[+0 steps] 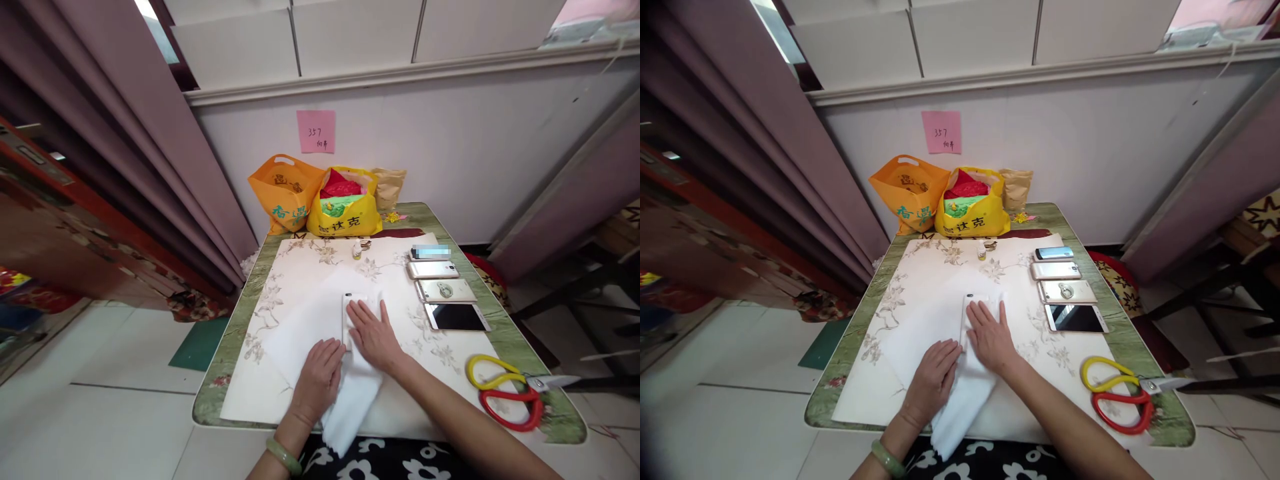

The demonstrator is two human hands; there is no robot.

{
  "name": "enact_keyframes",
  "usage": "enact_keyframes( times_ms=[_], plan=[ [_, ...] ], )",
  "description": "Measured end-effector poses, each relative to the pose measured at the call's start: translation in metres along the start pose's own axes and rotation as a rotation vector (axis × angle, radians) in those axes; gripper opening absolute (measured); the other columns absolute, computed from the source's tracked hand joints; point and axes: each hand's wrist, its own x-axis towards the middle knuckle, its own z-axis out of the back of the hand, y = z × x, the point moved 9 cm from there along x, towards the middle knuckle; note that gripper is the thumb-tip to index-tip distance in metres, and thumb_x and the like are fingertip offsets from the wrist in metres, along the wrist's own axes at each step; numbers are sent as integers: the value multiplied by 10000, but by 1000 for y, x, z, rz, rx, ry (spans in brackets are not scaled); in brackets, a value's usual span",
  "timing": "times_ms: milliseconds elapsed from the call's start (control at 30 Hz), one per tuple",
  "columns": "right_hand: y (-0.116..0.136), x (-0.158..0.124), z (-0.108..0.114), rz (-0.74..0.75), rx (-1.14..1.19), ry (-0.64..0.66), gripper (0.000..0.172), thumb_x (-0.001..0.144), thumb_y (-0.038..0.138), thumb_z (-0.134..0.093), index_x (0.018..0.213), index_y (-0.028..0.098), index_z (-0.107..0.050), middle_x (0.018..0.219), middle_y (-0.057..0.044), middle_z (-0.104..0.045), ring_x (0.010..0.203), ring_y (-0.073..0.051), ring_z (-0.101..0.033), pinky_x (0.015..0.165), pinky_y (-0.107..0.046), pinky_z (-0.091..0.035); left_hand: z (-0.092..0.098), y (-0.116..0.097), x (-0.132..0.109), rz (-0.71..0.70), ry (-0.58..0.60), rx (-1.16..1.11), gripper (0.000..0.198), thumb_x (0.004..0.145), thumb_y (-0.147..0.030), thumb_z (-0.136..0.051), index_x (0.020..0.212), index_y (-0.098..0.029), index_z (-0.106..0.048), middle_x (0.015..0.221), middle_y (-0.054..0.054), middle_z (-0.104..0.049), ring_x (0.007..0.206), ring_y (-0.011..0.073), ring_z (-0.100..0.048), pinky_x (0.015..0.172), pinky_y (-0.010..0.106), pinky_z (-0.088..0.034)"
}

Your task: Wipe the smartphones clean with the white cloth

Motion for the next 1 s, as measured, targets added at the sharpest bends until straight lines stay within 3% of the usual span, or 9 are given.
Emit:
enact_keyframes(
  times_ms=[100, 233, 333, 500, 667, 800, 1000],
  plan=[
    [19, -36, 4, 134, 31, 13, 561, 1000, 305, -359, 1537, 242, -212, 1562, -48, -308, 1446, -249, -264, 1163, -607, 47, -2, 2, -1, 2, 5, 1, 471, 891, -85, -463, 1352, -178, -496, 1315, 80, -619, 1268, 222, -530, 1086, 479, -449],
    [9, -66, 14, 153, 19, 17, 561, 1009, 332, -371, 1538, 278, -193, 1541, -48, -353, 1423, -246, -319, 1150, -624, 84, -4, 4, -2, -12, 6, -8, 472, 893, -91, -467, 1356, -181, -492, 1318, 81, -616, 1268, 223, -529, 1084, 483, -446],
    [-13, -54, 16, 71, -9, 9, 532, 1016, 365, -349, 1528, 283, -234, 1523, -53, -386, 1411, -254, -343, 1145, -635, 83, -5, 4, -1, -13, 2, -10, 472, 894, -95, -469, 1357, -183, -491, 1314, 84, -618, 1260, 224, -536, 1078, 483, -450],
    [-32, -9, 7, -120, -54, -5, 556, 1008, 414, -333, 1524, 217, -269, 1544, -97, -333, 1426, -299, -303, 1133, -657, 67, -1, 2, 0, -15, -34, -5, 482, 888, -89, -465, 1356, -198, -495, 1293, 82, -632, 1234, 223, -560, 1056, 480, -471],
    [-19, -1, -1, -21, -7, 22, 582, 995, 441, -352, 1531, 241, -245, 1563, -62, -304, 1456, -286, -230, 1146, -642, 60, 6, -3, 0, -47, -45, 55, 436, 904, -180, -518, 1339, -169, -503, 1294, 118, -625, 1227, 241, -563, 1037, 479, -477],
    [-27, -9, -1, -2, 95, 91, 569, 998, 492, -339, 1521, 286, -250, 1563, -45, -310, 1449, -278, -253, 1126, -685, 7, 5, -34, 6, -173, 43, 83, 419, 889, -337, -575, 1257, -139, -551, 1335, 165, -577, 1276, 302, -509, 1080, 539, -405],
    [-41, 1, 9, -63, 205, 107, 449, 1022, 423, -288, 1438, 321, -425, 1495, -48, -443, 1402, -270, -356, 1102, -715, -63, -7, -105, 23, -437, 286, -54, 214, 864, -269, -550, 1039, -164, -614, 1102, 95, -657, 1208, 255, -528, 1188, 459, -252]
  ],
)
